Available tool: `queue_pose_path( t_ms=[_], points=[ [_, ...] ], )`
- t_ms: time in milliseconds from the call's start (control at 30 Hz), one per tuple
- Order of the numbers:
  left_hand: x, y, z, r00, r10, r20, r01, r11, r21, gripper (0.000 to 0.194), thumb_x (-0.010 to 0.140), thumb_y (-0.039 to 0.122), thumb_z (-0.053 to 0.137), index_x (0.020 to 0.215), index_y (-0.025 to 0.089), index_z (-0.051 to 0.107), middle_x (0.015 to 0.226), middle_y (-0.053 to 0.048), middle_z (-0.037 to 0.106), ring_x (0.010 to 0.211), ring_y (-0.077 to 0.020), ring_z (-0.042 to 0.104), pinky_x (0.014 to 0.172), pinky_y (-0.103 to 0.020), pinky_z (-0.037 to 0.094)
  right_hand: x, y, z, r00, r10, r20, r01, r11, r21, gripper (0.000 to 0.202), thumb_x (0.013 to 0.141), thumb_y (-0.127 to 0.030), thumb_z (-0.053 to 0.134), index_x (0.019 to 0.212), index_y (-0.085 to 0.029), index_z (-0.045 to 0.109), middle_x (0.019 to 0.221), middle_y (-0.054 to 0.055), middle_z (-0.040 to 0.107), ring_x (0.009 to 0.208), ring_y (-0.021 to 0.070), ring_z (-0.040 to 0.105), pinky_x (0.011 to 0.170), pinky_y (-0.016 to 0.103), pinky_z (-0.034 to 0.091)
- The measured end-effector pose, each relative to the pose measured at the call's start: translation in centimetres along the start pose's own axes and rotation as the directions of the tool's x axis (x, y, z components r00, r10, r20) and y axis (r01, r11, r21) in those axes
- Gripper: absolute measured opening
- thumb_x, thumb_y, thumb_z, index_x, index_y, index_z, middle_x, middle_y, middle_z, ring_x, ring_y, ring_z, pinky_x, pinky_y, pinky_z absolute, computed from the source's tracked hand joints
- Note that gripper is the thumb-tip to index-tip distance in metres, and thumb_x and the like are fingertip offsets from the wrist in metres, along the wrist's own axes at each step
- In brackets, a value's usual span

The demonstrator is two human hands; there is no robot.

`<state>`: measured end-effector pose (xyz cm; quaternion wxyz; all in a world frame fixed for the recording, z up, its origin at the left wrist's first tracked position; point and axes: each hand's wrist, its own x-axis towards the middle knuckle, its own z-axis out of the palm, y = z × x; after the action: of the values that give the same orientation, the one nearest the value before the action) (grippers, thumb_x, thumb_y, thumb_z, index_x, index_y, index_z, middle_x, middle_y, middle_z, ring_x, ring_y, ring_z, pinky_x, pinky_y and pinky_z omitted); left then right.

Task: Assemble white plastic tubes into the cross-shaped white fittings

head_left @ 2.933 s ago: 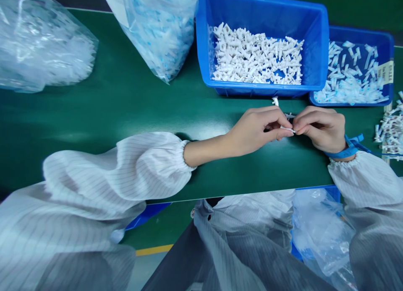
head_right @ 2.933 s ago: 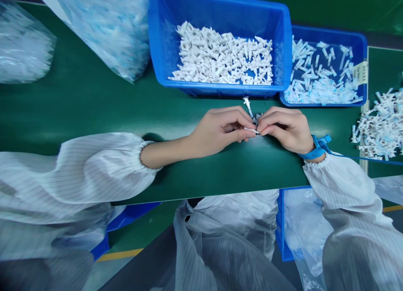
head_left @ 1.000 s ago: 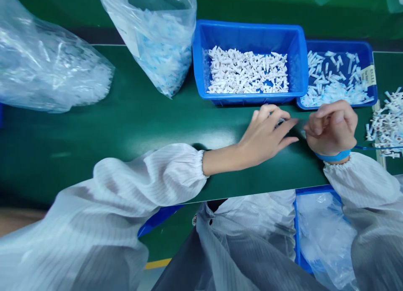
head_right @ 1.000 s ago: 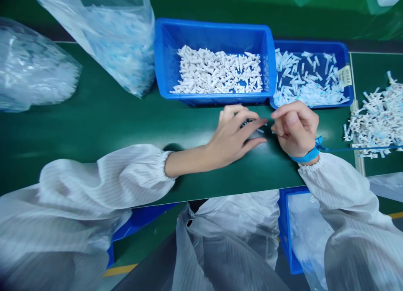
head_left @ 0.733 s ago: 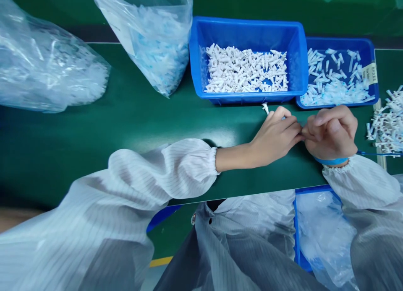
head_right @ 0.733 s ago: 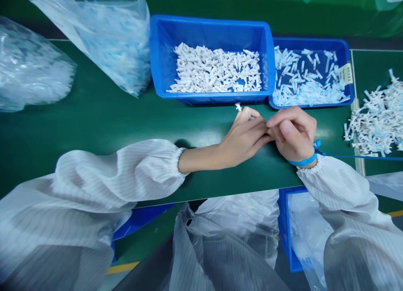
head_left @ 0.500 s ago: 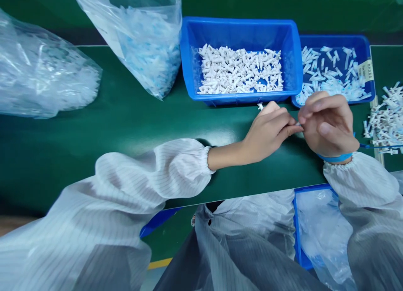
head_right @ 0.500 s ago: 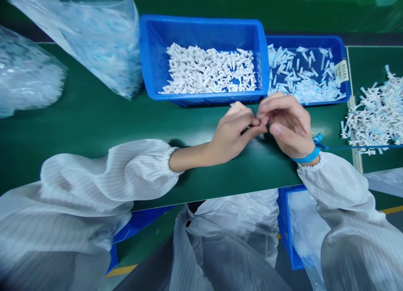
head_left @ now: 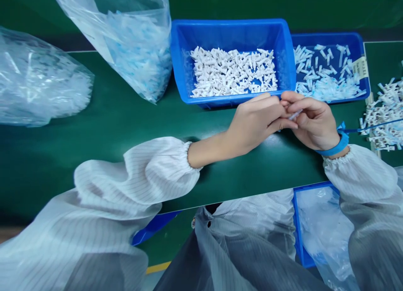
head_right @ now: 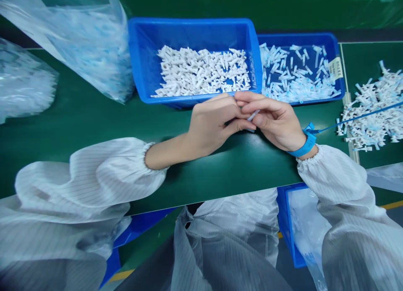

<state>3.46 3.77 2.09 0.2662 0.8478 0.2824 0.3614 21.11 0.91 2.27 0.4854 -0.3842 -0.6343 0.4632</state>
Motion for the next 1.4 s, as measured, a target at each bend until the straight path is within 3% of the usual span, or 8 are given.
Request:
queue_pose_path(
  t_ms=[167,333,467,567,800,967,1167,1400],
  points=[
    [1.7,-0.3,-2.4,0.982,0.138,0.126,-0.177,0.900,0.398,0.067,0.100,0.059,0.019,0.067,0.018,0.061,0.061,0.000,0.046,0.064,-0.0110,0.051,0.063,-0.027,0.036,-0.2,-0.1,-0.2,0.993,0.119,-0.008,-0.115,0.974,0.194,0.027,0.083,-0.049,0.072,0.083,-0.022,0.070,0.108,0.002,0.072,0.099,0.0169,0.070,0.080,0.032,0.062],
    [4.0,-0.7,-4.7,0.928,0.165,0.335,-0.336,0.759,0.557,0.070,0.103,0.049,0.011,0.080,0.014,0.066,0.078,-0.007,0.063,0.085,-0.0215,0.064,0.070,-0.034,0.043,-0.3,0.1,-0.8,0.981,0.186,-0.052,-0.168,0.955,0.246,0.029,0.079,-0.054,0.073,0.085,-0.026,0.068,0.099,-0.003,0.072,0.097,0.0160,0.070,0.070,0.027,0.062],
    [4.8,-1.8,-5.4,0.930,0.065,0.361,-0.270,0.786,0.556,0.054,0.103,0.049,0.024,0.104,0.016,0.066,0.104,-0.011,0.069,0.108,-0.0293,0.062,0.085,-0.042,0.047,0.0,-0.1,-0.9,0.984,0.168,-0.057,-0.151,0.963,0.224,0.026,0.080,-0.049,0.074,0.087,-0.025,0.067,0.088,-0.003,0.070,0.096,0.0144,0.069,0.066,0.023,0.060],
    [5.4,-3.7,-5.4,0.935,0.045,0.353,-0.214,0.863,0.457,0.042,0.102,0.045,0.034,0.113,0.019,0.065,0.107,-0.007,0.067,0.111,-0.0273,0.062,0.091,-0.042,0.047,0.2,-0.4,-0.7,0.986,0.156,-0.055,-0.140,0.965,0.223,0.026,0.081,-0.046,0.074,0.092,-0.024,0.066,0.078,-0.004,0.067,0.073,0.0093,0.066,0.056,0.019,0.056],
    [6.1,-8.3,-4.4,0.910,-0.009,0.415,-0.145,0.930,0.338,0.033,0.092,0.033,0.042,0.107,0.018,0.066,0.100,-0.001,0.059,0.101,-0.0196,0.065,0.091,-0.036,0.047,0.4,-0.5,-0.4,0.968,0.253,-0.002,-0.244,0.936,0.253,0.043,0.078,-0.043,0.079,0.109,-0.024,0.056,0.071,-0.006,0.066,0.050,0.0063,0.052,0.045,0.018,0.048],
    [6.1,-8.3,-3.6,0.915,-0.076,0.397,-0.072,0.936,0.343,0.018,0.087,0.023,0.052,0.096,0.017,0.066,0.089,-0.002,0.061,0.096,-0.0195,0.064,0.092,-0.033,0.046,0.2,0.1,-0.6,0.971,0.236,0.038,-0.238,0.942,0.236,0.029,0.081,-0.039,0.076,0.094,-0.022,0.057,0.070,-0.004,0.068,0.049,0.0064,0.053,0.043,0.018,0.045],
    [6.5,-7.6,-4.3,0.905,-0.149,0.398,0.003,0.939,0.344,0.013,0.085,0.020,0.058,0.095,0.017,0.066,0.085,-0.002,0.062,0.093,-0.0198,0.064,0.089,-0.032,0.045,-0.5,0.9,-1.0,0.975,0.194,0.109,-0.197,0.980,0.022,0.020,0.083,-0.033,0.075,0.096,-0.021,0.066,0.072,-0.002,0.068,0.060,0.0088,0.062,0.047,0.017,0.045],
    [6.4,-6.9,-4.0,0.919,-0.201,0.341,0.067,0.928,0.365,0.016,0.084,0.012,0.057,0.097,0.014,0.066,0.096,-0.006,0.061,0.092,-0.0195,0.062,0.083,-0.030,0.043,0.0,0.6,-1.1,0.973,0.168,0.157,-0.151,0.982,-0.114,0.018,0.082,-0.036,0.075,0.088,-0.019,0.075,0.079,0.003,0.067,0.061,0.0092,0.059,0.054,0.022,0.048]
  ],
)
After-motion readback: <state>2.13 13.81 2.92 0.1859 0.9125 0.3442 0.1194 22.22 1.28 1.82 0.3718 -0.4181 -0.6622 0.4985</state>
